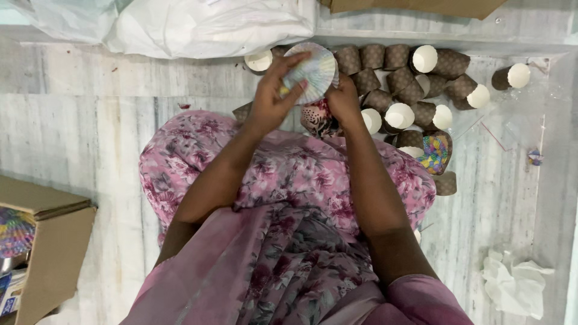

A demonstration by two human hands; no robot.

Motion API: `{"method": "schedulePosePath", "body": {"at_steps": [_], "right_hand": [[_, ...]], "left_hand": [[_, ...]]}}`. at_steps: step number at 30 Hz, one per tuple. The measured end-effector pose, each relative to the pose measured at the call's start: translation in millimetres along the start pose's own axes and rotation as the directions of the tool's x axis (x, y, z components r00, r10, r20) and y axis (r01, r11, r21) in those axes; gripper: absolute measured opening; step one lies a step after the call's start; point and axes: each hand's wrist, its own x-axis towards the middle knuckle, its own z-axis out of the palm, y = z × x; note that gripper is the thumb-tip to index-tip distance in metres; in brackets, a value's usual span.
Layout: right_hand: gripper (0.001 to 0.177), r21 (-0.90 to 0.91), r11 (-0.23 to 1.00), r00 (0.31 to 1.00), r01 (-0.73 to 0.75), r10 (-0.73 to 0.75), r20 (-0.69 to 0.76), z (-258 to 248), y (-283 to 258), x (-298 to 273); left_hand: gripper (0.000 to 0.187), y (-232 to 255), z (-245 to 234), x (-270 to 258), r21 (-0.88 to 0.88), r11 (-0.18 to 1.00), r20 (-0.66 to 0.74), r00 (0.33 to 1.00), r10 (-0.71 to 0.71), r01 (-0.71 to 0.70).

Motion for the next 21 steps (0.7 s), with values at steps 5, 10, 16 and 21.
{"method": "schedulePosePath", "body": {"at_steps": [5, 10, 16, 21], "right_hand": [[0.024, 0.118, 0.993, 0.994, 0.027, -0.039, 0.106, 8.2, -3.6, -5.3], [0.029, 0.075, 0.995, 0.992, 0.070, -0.078, 0.101, 11.5, 4.5, -9.6], [0.028, 0.139, 0.990, 0.990, 0.033, -0.052, 0.135, 4.0, 19.9, -4.4], [0.049, 0.344, 0.935, 0.984, -0.087, 0.028, 0.175, -1.5, -4.2, -9.5]], "left_hand": [[0.040, -37.9, -11.6, 3.9, -0.063, 0.989, -0.289, 0.946, -0.148, 0.136], [0.042, -65.3, -10.7, 10.0, 0.096, 0.989, -0.272, 0.952, 0.138, -0.116], [0.073, -46.9, -9.2, 6.7, -0.200, 0.972, -0.224, 0.960, -0.165, 0.120], [0.046, -54.2, -12.6, 9.4, -0.060, 0.997, -0.201, 0.978, -0.059, 0.048]]}}
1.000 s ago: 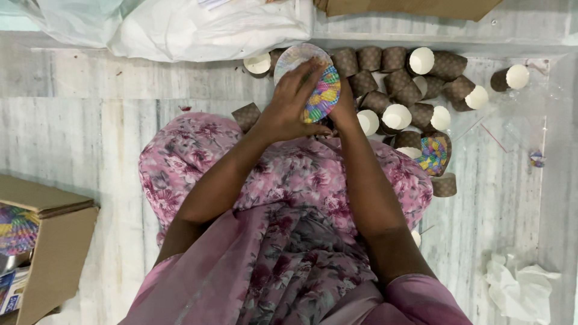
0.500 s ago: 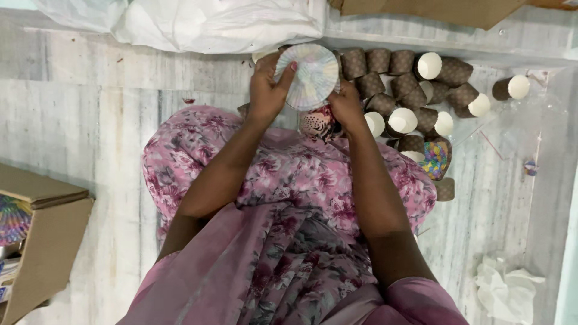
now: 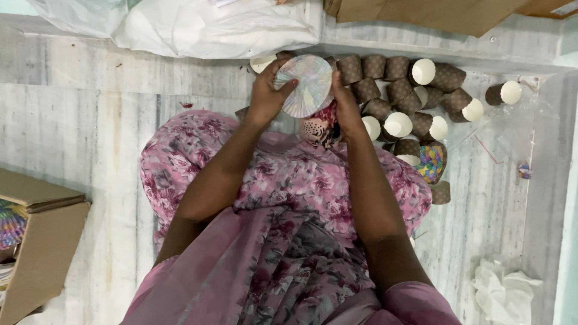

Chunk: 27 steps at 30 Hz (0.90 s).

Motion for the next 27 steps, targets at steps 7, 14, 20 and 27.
{"method": "schedulePosePath", "body": {"at_steps": [7, 14, 20, 27], "right_hand": [[0.047, -0.314, 0.946, 0.997, 0.073, -0.081, -0.012, 19.6, -22.8, -10.4], [0.037, -0.362, 0.929, 0.997, 0.070, -0.081, -0.015, 22.2, -26.0, -13.1], [0.034, -0.301, 0.952, 0.994, 0.045, -0.073, -0.082, 27.1, -29.5, -15.0], [0.032, -0.344, 0.938, 0.995, 0.047, -0.075, -0.069, 25.7, -19.1, -12.9]], "left_hand": [[0.042, 2.6, 0.6, -2.5, 0.164, 0.985, -0.058, 0.997, 0.059, -0.049], [0.019, -9.5, -5.8, 4.7, -0.212, 0.975, -0.002, 0.998, -0.063, 0.061], [0.024, 18.4, -0.2, 1.1, -0.394, 0.906, -0.005, 0.986, -0.169, 0.153], [0.025, 6.9, 4.8, -2.8, -0.489, 0.831, 0.078, 0.962, -0.260, 0.264]]}}
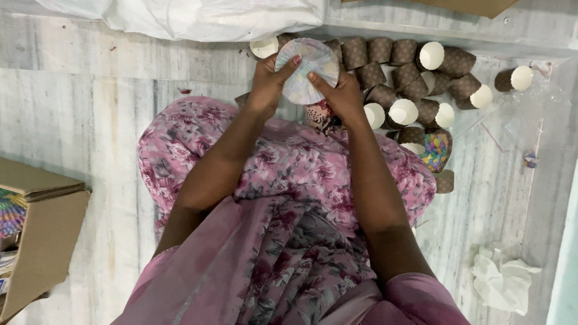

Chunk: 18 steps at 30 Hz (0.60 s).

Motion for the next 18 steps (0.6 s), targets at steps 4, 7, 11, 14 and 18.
{"method": "schedulePosePath", "body": {"at_steps": [4, 7, 11, 14, 18], "right_hand": [[0.031, -0.067, 0.973, 0.969, 0.222, -0.228, -0.097, -32.8, 9.4, 12.4], [0.038, -0.216, 0.973, 0.882, -0.079, -0.032, -0.470, -104.1, -6.4, 6.1], [0.037, 0.120, 0.868, 0.708, 0.481, -0.305, -0.637, -162.5, -18.8, -18.2], [0.030, 0.172, 0.878, 0.661, 0.446, -0.194, -0.725, -183.8, -3.9, -13.8], [0.031, 0.109, 0.922, 0.665, 0.372, -0.183, -0.724, -175.4, 18.9, 1.8]], "left_hand": [[0.032, 0.1, 2.9, 8.3, 0.137, 0.990, 0.149, 0.989, 0.009, -0.030], [0.033, -28.8, 16.4, 36.8, 0.075, 0.991, 0.166, 0.979, -0.119, 0.108], [0.027, -134.5, 30.0, 65.0, 0.824, 0.265, 0.537, 0.839, -0.086, -0.500], [0.029, -210.9, 24.0, 52.0, 0.675, -0.187, 0.666, 0.698, -0.265, -0.714], [0.052, -240.6, 5.2, 35.6, 0.463, -0.407, 0.869, 0.493, 0.034, -0.788]]}}
